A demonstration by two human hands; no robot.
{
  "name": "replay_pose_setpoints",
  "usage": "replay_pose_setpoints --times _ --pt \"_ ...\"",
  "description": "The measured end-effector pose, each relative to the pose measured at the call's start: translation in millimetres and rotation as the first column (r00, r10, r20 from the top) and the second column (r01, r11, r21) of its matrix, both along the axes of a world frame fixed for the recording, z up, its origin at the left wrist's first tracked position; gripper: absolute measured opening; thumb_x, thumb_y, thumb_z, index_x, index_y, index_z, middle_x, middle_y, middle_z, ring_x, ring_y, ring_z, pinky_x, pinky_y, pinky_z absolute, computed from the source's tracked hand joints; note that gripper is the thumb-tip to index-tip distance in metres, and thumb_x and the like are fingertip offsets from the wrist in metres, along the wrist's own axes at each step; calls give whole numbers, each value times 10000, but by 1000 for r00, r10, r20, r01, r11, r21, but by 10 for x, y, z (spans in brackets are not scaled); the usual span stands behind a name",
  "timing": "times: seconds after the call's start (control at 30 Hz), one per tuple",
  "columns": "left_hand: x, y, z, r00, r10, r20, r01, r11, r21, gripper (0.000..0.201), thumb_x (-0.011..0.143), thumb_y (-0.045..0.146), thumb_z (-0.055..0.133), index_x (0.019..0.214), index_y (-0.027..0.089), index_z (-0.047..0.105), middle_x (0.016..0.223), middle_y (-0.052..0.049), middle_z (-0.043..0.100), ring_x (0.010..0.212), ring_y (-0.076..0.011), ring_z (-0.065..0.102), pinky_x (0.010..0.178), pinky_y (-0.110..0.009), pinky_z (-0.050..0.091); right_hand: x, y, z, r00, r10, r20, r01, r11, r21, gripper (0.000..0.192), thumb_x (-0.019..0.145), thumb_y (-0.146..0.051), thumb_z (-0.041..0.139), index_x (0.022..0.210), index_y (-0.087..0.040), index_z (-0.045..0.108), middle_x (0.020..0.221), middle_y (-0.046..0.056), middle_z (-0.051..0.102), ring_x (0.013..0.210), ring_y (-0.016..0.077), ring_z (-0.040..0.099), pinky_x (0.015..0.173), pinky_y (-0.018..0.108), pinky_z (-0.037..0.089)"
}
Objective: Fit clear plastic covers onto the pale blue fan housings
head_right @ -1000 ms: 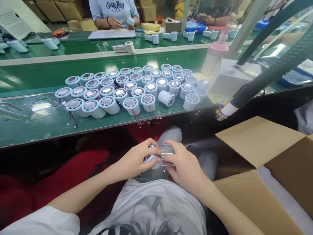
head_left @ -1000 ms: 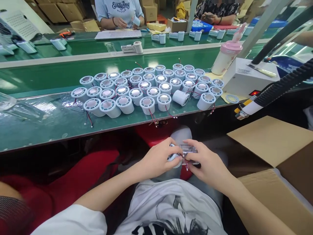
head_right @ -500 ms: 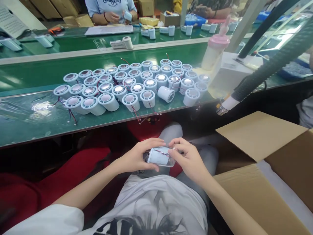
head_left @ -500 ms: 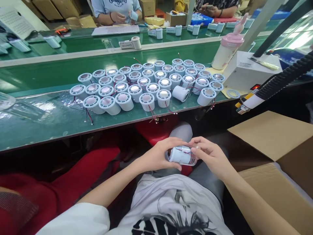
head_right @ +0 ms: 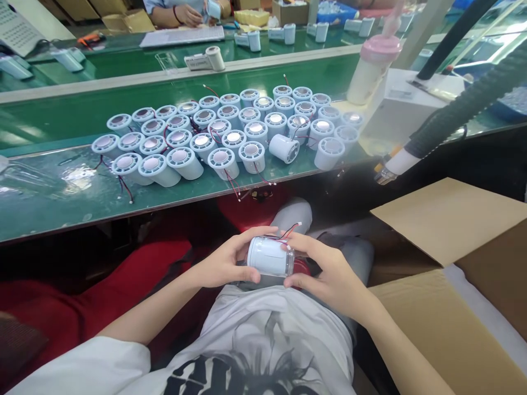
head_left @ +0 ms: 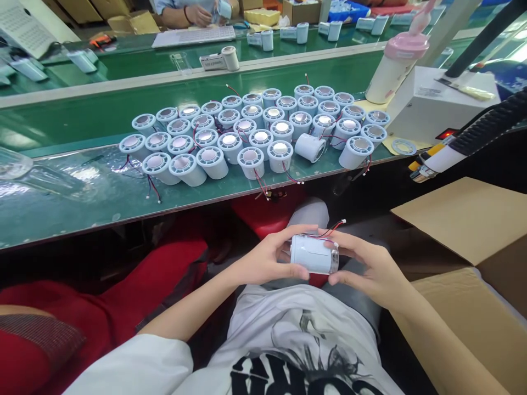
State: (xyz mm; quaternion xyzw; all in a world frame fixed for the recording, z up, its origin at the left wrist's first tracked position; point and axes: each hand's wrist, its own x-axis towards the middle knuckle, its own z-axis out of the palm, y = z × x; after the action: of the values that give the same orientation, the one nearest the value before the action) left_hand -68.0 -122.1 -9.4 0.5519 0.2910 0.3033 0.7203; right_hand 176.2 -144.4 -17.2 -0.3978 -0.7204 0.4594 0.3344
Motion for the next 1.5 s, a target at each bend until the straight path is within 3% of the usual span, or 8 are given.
replay_pose_setpoints --times 0.13,0.43,0.73,1.0,1.2,1.4,1.5 --pt "-45 -4 44 999 -12 -42 18 987 162 790 675 206 844 1384 310 513 1439 -95 528 1279 -285 544 1018 -370 484 -20 -19 62 994 9 -106 -21 993 -114 514 815 -241 782 1261 -373 563 1309 -17 621 1192 212 612 1006 321 534" --pt "-84 -40 66 992 11 -129 28 956 293 842 642 228 866 1399 295 502 1418 -102 545 1285 -283 537 1024 -371 489 -56 -62 161 981 -29 -194 -36 945 -325 395 852 -300 744 1208 -360 584 1181 -6 649 1065 183 651 925 290 559" --pt "-101 -37 65 990 16 -138 39 920 390 846 653 215 860 1407 311 489 1426 -85 544 1300 -272 526 1064 -364 451 -119 -73 219 940 -121 -318 -69 847 -527 394 811 -420 774 1133 -296 584 981 7 674 848 150 644 715 226 554" --pt "-110 -27 58 993 7 -114 42 908 418 840 654 208 857 1405 310 494 1447 -96 527 1318 -288 510 1055 -383 458 -166 -36 159 908 -192 -372 -84 787 -612 370 837 -458 733 1090 -237 578 938 19 667 774 150 654 628 226 572" --pt "-113 -32 67 995 2 -100 40 908 417 798 690 238 836 1407 317 494 1452 -96 524 1328 -292 503 1074 -402 441 -209 -35 129 909 -231 -348 -101 686 -720 408 863 -560 654 1018 -200 537 742 1 676 584 149 681 534 228 573" --pt "-114 -28 42 997 -12 -82 43 922 385 797 679 268 844 1400 306 507 1459 -107 514 1332 -305 499 1064 -414 459 -297 -31 139 893 -269 -362 -126 623 -772 503 834 -679 598 878 -184 523 611 -4 661 456 126 639 384 154 477" --pt "-118 -27 21 998 -15 -60 36 926 376 792 678 254 844 1395 313 511 1463 -106 508 1342 -302 490 1062 -411 464 -336 -22 138 899 -246 -362 -174 558 -811 583 807 -753 548 810 -171 539 553 10 644 391 111 595 340 137 436"
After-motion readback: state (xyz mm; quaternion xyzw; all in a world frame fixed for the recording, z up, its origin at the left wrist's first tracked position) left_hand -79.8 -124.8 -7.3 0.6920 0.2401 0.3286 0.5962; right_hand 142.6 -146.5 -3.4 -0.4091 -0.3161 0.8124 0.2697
